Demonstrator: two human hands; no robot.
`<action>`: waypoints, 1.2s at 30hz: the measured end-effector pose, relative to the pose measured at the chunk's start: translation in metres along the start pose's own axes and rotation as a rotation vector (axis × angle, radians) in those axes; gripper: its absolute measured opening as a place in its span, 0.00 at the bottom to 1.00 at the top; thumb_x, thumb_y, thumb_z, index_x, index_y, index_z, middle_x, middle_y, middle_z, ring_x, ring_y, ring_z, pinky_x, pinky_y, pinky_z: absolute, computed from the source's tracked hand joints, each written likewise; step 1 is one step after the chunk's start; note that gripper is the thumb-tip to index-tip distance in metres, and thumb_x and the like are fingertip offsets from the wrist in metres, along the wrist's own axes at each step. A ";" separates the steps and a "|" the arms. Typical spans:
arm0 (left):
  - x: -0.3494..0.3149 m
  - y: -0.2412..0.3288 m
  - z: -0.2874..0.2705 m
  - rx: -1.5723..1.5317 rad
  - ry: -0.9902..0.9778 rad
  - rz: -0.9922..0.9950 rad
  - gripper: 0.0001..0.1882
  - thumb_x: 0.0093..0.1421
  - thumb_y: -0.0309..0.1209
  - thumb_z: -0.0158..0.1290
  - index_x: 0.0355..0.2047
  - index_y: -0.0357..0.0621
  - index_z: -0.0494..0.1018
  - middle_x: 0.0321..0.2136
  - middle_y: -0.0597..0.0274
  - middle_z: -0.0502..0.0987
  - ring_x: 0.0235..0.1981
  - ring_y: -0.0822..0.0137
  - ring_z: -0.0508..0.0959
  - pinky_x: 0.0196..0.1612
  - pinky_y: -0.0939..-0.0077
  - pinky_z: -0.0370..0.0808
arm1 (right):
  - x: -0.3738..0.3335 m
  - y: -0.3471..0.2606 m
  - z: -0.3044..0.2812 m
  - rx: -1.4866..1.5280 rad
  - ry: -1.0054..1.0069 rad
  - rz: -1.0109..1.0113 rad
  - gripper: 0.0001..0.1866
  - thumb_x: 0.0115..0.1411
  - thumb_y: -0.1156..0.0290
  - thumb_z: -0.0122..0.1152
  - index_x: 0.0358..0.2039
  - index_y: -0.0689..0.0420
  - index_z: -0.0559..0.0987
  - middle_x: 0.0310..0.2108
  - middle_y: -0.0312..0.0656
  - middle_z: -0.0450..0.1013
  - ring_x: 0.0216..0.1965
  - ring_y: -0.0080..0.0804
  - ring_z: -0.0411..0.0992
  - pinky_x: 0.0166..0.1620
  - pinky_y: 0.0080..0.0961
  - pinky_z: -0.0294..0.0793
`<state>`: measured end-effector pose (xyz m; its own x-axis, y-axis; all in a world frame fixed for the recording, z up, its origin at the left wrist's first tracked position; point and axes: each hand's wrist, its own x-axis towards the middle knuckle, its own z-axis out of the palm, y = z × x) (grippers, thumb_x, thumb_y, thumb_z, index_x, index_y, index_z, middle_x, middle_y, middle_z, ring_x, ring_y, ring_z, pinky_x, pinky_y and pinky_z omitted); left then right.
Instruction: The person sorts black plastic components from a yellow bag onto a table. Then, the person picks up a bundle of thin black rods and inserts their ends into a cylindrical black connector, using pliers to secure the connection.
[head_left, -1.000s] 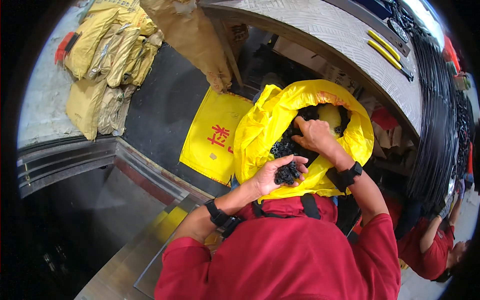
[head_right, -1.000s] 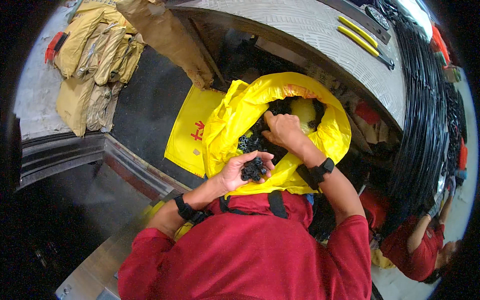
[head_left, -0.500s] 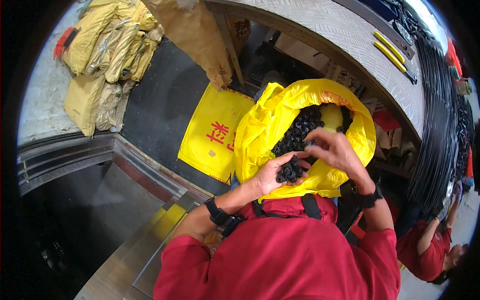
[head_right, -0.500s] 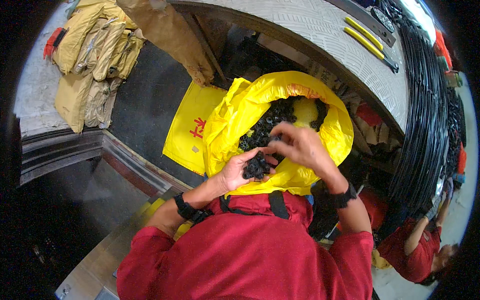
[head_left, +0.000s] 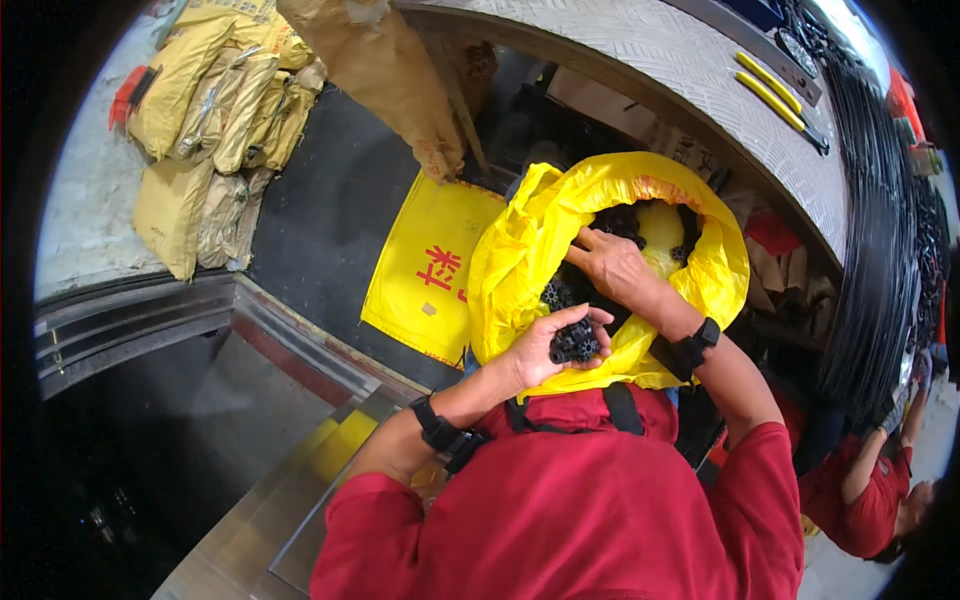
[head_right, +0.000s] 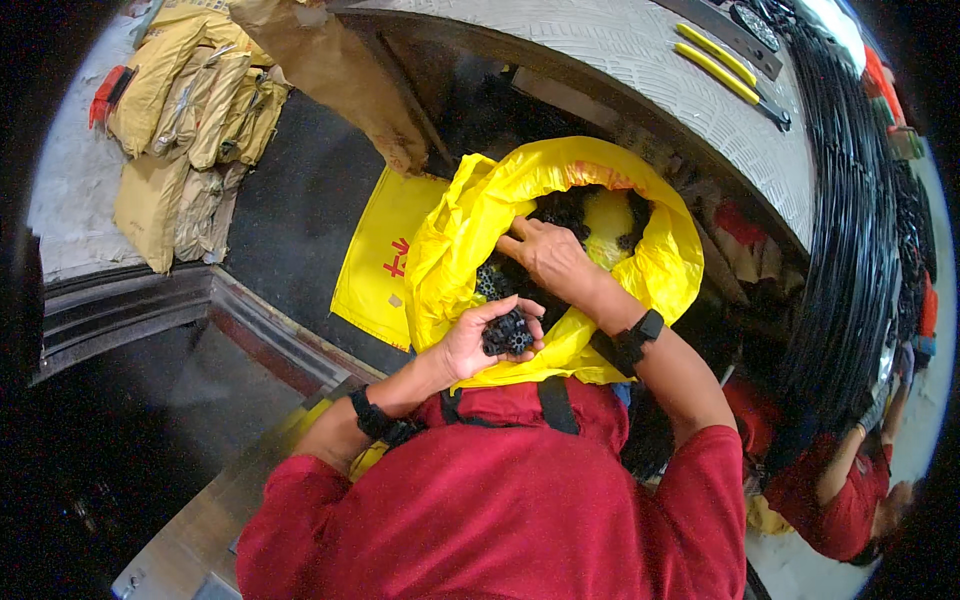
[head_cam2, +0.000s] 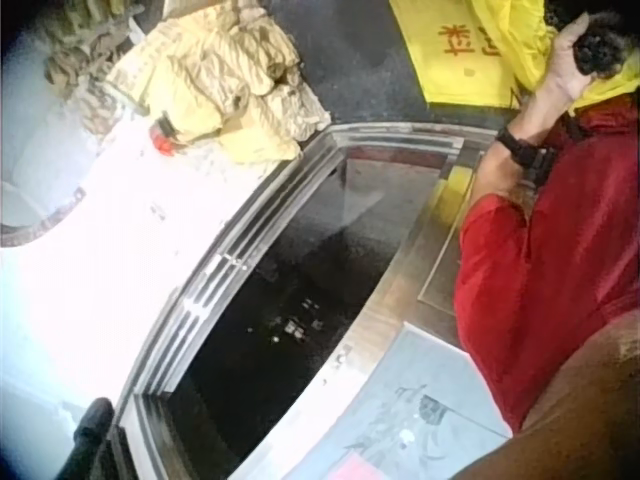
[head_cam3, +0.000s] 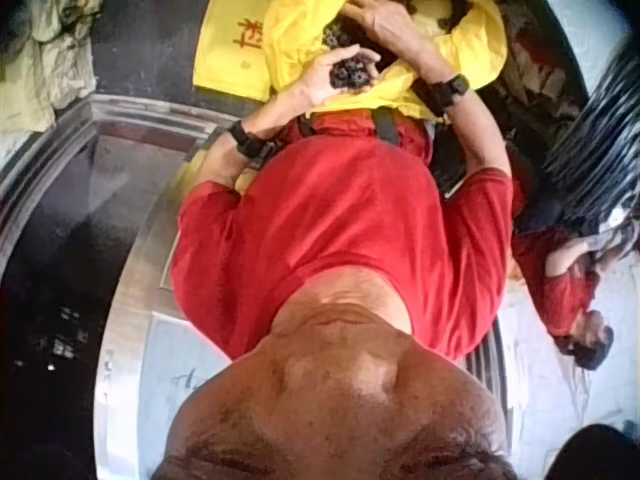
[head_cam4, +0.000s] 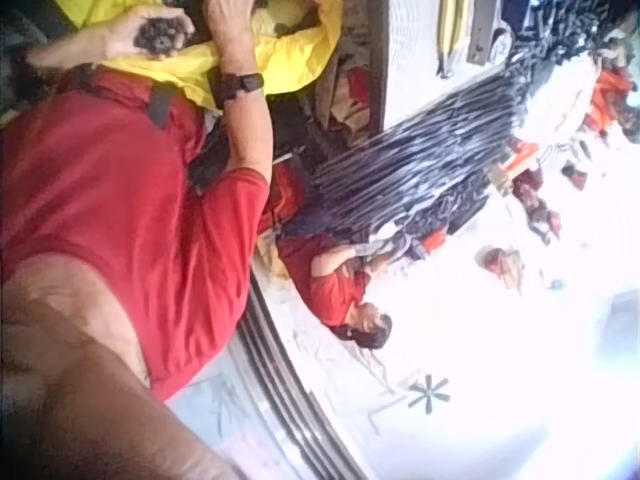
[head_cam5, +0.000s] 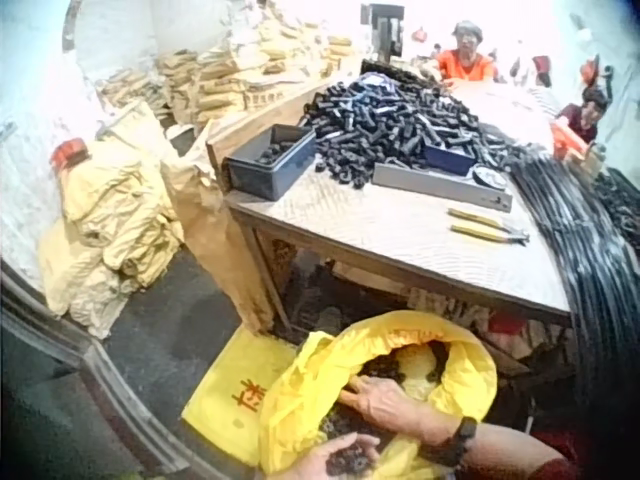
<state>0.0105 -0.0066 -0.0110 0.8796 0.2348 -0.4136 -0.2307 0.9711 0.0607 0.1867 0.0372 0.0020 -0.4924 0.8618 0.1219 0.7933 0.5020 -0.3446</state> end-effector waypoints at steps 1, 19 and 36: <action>0.000 0.000 0.000 0.000 0.001 -0.004 0.20 0.61 0.43 0.41 0.42 0.40 0.69 0.32 0.55 0.75 0.35 0.60 0.76 0.37 0.67 0.76 | 0.001 0.001 0.001 -0.011 -0.035 -0.045 0.20 0.45 0.76 0.50 0.43 0.52 0.70 0.34 0.42 0.66 0.34 0.37 0.69 0.36 0.31 0.71; 0.003 -0.001 0.000 0.001 -0.054 0.037 0.21 0.61 0.43 0.40 0.44 0.39 0.68 0.35 0.53 0.74 0.39 0.56 0.75 0.40 0.65 0.75 | -0.007 0.009 -0.035 0.305 -0.067 0.208 0.16 0.45 0.70 0.61 0.36 0.54 0.73 0.29 0.41 0.70 0.31 0.39 0.70 0.32 0.30 0.69; 0.001 -0.001 -0.001 -0.055 -0.002 -0.026 0.19 0.61 0.42 0.41 0.45 0.42 0.68 0.34 0.55 0.75 0.37 0.57 0.76 0.38 0.64 0.76 | 0.002 -0.013 -0.005 0.184 -0.061 -0.047 0.16 0.48 0.72 0.48 0.40 0.56 0.71 0.35 0.43 0.66 0.36 0.42 0.68 0.41 0.34 0.69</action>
<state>0.0110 -0.0079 -0.0124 0.8866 0.2097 -0.4123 -0.2301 0.9732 0.0002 0.1771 0.0325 0.0111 -0.5524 0.8290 0.0876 0.6928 0.5150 -0.5047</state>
